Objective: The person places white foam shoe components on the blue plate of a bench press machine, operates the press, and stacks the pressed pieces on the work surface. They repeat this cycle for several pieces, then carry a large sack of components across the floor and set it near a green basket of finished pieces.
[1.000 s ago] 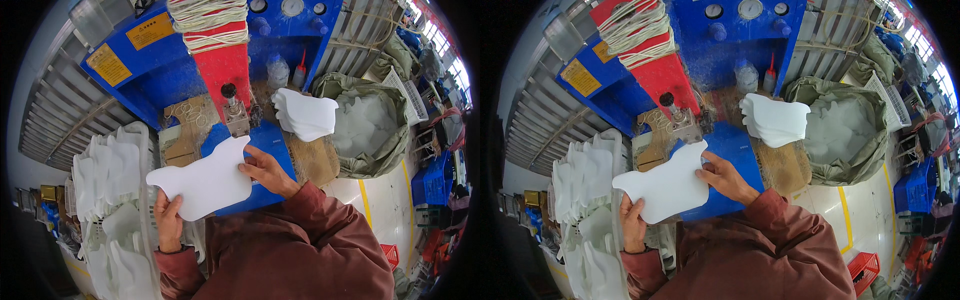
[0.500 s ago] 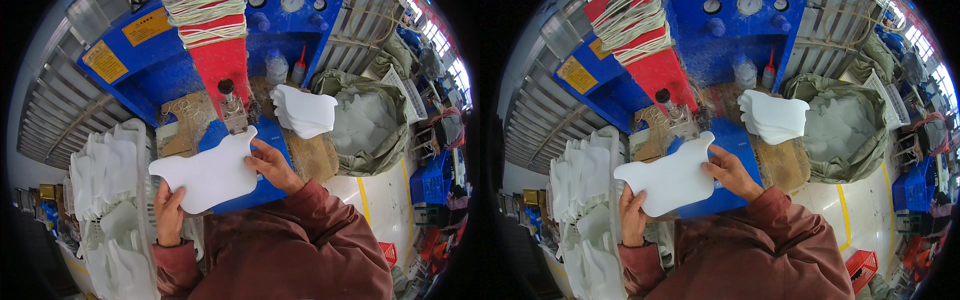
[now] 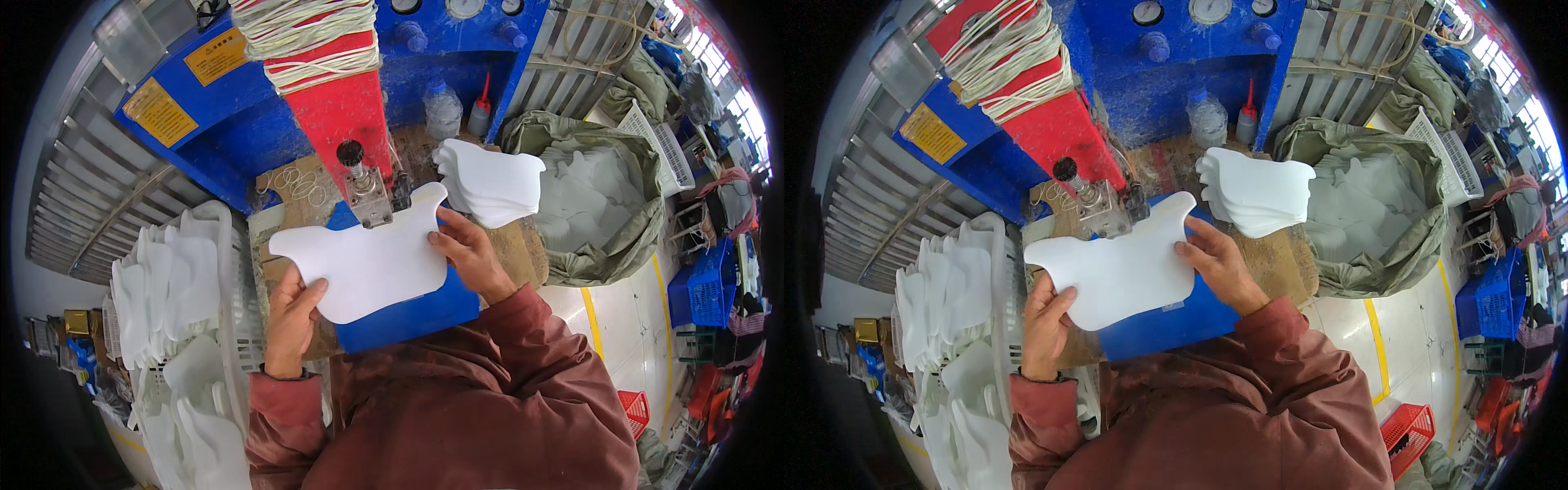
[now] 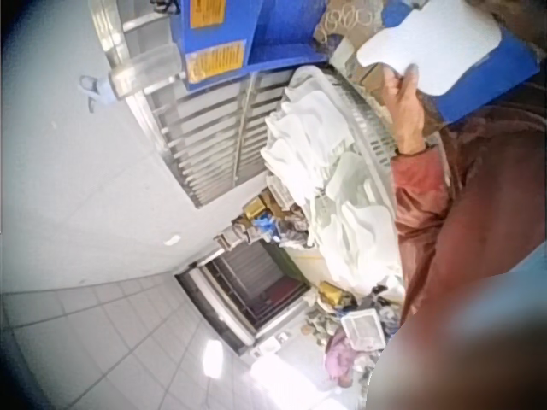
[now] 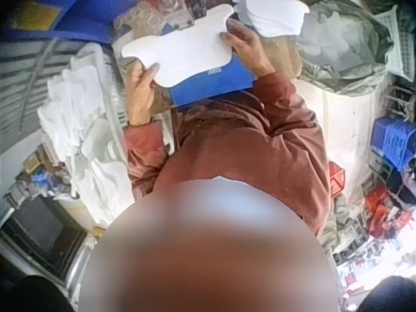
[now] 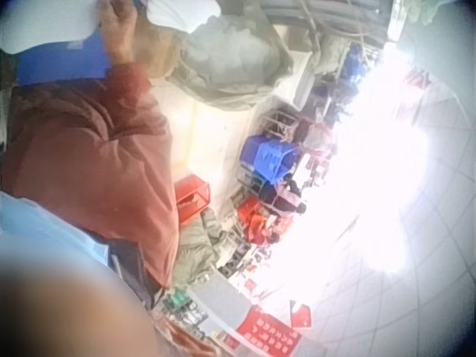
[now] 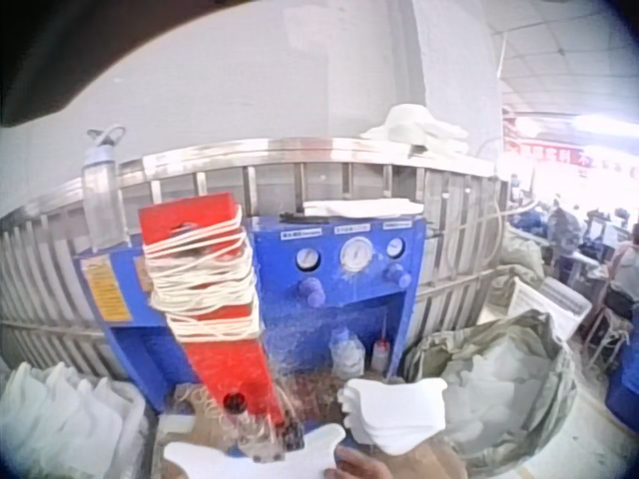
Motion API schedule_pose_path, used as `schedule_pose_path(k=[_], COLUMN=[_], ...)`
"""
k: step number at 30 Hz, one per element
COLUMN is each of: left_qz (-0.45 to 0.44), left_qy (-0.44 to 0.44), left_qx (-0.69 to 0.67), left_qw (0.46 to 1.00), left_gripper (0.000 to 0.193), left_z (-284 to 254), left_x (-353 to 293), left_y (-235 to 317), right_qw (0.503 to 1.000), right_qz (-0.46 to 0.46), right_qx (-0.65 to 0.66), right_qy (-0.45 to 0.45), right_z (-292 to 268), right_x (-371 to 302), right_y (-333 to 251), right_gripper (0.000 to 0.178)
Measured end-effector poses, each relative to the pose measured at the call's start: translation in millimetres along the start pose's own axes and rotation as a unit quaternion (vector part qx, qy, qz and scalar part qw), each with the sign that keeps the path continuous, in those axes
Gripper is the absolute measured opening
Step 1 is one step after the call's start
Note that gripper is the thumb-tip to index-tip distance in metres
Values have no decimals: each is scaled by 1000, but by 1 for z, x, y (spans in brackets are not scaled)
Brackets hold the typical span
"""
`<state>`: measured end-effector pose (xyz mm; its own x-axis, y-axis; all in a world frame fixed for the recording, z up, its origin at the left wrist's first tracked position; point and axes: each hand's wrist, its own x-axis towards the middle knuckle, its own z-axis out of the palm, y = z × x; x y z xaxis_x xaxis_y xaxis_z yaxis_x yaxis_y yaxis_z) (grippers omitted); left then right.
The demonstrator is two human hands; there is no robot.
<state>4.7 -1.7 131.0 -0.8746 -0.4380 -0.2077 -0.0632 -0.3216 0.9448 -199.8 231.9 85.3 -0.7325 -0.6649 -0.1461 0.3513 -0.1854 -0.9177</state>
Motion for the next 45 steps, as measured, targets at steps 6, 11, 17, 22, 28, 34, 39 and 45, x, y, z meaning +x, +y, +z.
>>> schedule_pose_path(k=[6,11,17,22,28,34,39,45], left_qz=[3,16,16,6,-4,-15,-21,-30], left_qy=[-37,-37,6,25,-16,-33,-28,-39], left_qx=[24,34,16,-9,-36,-35,-19,-47], left_qw=[999,999,1000,1000,999,999,999,998], left_gripper=[43,44,49,48,51,54,59,54], left_z=[10,-2,-18,-2,12,22,31,43], left_x=[17,36,27,23,26,23,23,26], left_y=[-1,1,0,-12,-15,-20,-23,-30], right_qw=[999,998,998,999,999,998,998,997], right_qz=[-8,-27,-20,18,3,6,-17,-33], right_qx=[-14,-45,-57,-28,2,-1,37,32], right_qy=[34,41,15,34,41,63,48,59], right_z=[-13,-10,0,-5,-13,-19,-26,-41], right_x=[-1,15,23,7,-6,-23,-33,-38], right_y=[-15,-19,-4,-8,-18,-25,-25,-21], right_gripper=[63,62,61,59,56,50,45,44])
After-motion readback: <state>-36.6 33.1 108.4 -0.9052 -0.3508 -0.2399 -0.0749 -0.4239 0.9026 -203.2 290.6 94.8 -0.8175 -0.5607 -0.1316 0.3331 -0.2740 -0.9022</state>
